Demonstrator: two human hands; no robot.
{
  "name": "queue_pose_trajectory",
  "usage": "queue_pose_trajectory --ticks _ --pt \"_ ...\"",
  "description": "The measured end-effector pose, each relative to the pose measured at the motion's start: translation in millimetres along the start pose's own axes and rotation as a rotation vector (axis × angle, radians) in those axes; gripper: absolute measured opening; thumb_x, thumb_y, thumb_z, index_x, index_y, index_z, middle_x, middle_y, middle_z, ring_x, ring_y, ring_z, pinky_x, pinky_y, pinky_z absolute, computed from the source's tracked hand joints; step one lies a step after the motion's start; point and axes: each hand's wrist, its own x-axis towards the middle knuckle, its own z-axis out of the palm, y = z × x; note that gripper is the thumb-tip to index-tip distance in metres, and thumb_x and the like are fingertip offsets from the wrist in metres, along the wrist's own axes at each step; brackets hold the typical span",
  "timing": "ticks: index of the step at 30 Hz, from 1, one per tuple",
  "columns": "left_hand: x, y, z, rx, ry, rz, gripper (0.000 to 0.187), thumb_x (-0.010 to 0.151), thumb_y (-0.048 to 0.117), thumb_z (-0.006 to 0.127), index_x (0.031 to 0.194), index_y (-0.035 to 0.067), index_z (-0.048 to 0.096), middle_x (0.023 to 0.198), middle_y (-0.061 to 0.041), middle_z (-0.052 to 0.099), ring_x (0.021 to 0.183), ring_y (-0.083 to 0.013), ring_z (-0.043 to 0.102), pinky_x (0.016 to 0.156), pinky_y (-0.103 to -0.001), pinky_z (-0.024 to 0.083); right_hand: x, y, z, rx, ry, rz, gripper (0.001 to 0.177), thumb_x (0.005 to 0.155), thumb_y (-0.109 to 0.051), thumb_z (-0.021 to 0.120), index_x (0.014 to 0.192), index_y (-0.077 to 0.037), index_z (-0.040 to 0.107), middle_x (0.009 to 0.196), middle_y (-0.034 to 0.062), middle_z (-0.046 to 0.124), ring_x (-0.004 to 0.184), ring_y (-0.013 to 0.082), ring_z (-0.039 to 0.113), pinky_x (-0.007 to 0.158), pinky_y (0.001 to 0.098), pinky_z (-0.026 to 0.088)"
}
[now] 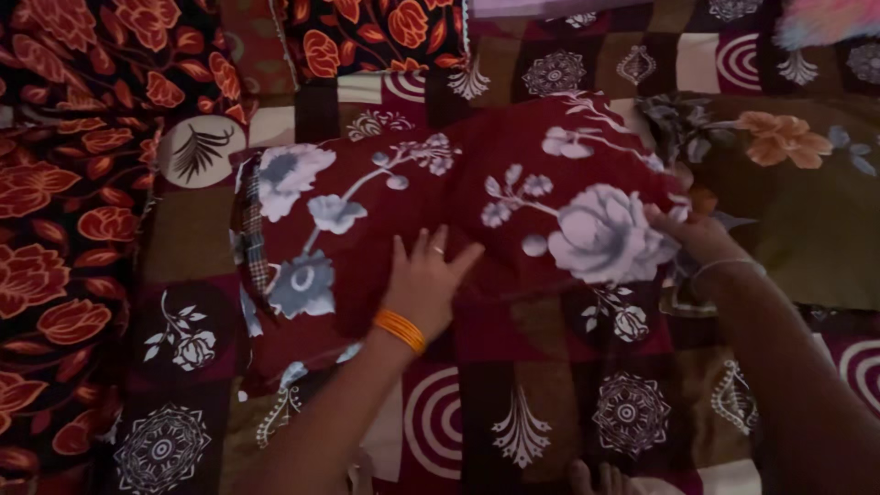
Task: The person folds a floral-patterned pillow and a white patterned sheet by hand on a bed, smoothing the fabric and aligning the edges before setting them aside.
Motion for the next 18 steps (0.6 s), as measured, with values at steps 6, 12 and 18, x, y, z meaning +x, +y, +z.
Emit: queue_pose_trajectory --ticks 6,12,18 --pt "-9.6 -37.7 -100.2 -0.375 -0.278 -0.127 0.055 0.084 0.032 0.076 0.135 0.027 0.056 0.132 -0.012 0.066 0.112 -0.0352 0.068 0.103 -0.047 0.053 -17.4 9.8 -82.2 -0.36 -0.337 0.0 0.053 0.096 -0.043 0.074 0.13 -0.002 0.066 0.077 0.0091 0.052 0.059 0.021 0.041 0.052 0.0363 0.039" --pt "-18.8 -16.9 -114.4 -0.322 -0.826 0.053 0.043 0.077 0.022 0.071 0.12 0.027 0.072 0.116 -0.012 0.076 0.108 -0.0313 0.071 0.1 -0.043 0.055 -7.0 67.5 -161.9 -0.632 -0.343 -0.019 0.048 0.104 -0.036 0.064 0.147 -0.014 0.068 0.089 0.0229 0.071 0.065 0.0287 0.053 0.058 0.0426 0.039" --pt "25.4 45.1 -105.3 -0.322 -0.386 -0.012 0.058 0.093 0.034 0.061 0.149 0.026 0.047 0.14 -0.021 0.056 0.128 -0.0399 0.054 0.108 -0.059 0.042 33.2 84.3 -75.9 -0.402 -0.212 -0.182 0.064 0.09 -0.044 0.065 0.146 -0.014 0.056 0.122 0.0133 0.07 0.104 0.029 0.068 0.085 0.0419 0.058"
